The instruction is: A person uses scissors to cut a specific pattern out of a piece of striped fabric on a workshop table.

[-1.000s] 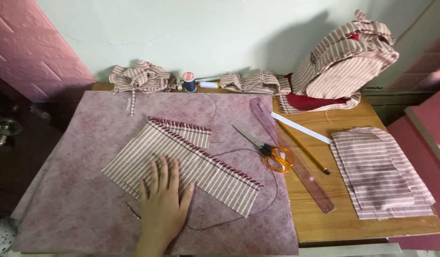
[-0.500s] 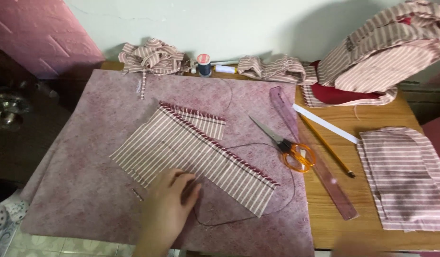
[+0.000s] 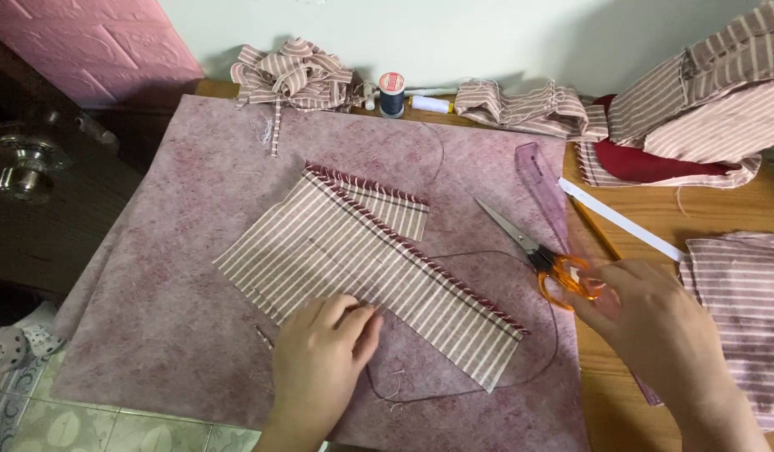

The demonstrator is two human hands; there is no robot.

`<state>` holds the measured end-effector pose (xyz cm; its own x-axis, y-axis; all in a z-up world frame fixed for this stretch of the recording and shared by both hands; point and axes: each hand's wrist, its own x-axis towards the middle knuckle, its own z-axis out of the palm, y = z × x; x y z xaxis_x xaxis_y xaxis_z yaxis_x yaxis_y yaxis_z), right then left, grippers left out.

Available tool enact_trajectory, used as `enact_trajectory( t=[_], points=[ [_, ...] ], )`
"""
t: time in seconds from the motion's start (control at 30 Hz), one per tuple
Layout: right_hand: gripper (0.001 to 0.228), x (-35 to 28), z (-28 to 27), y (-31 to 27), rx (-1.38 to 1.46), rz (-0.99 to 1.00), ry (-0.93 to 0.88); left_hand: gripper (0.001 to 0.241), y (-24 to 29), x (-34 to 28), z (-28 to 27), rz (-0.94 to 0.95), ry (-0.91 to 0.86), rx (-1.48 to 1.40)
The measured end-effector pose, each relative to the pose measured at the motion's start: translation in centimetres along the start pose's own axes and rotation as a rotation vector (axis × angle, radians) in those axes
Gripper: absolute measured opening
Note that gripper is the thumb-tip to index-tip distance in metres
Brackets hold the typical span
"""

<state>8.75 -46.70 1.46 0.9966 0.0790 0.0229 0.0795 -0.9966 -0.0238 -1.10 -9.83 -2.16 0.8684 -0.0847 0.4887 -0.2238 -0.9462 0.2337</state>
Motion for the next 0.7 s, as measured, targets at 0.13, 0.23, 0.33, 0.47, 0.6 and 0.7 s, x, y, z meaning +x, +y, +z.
enact_trajectory(
  t=[0.13, 0.23, 0.33, 0.47, 0.6, 0.7],
  points=[
    [0.047, 0.1, 1.1, -0.4, -0.128, -0.044, 0.068, 0.017, 0.3, 0.0, -0.1, 0.038, -0.004, 0.080],
    [0.042, 0.7, 1.4, -0.6, -0.136, -0.032, 0.093, 0.011, 0.2, 0.3, 0.0, 0.069, 0.025, 0.120],
    [0.035, 0.9, -0.9, -1.9, -0.115, 0.072, -0.025, 0.007, 0.1, 0.2, 0.0, 0.094, 0.069, 0.152],
    [0.026, 1.1, -0.7, 0.7, 0.046, -0.018, 0.032, 0.006, -0.1, 0.4, -0.1, 0.068, 0.105, 0.078],
    [0.046, 0.7, -1.7, 0.5, 0.204, 0.015, -0.003, 0.006, -0.1, 0.4, 0.0, 0.027, 0.135, 0.086],
    [0.038, -0.6, -0.6, -0.3, 0.487, -0.054, -0.248, 0.006, -0.1, 0.3, 0.1, -0.001, 0.147, 0.050]
  ],
)
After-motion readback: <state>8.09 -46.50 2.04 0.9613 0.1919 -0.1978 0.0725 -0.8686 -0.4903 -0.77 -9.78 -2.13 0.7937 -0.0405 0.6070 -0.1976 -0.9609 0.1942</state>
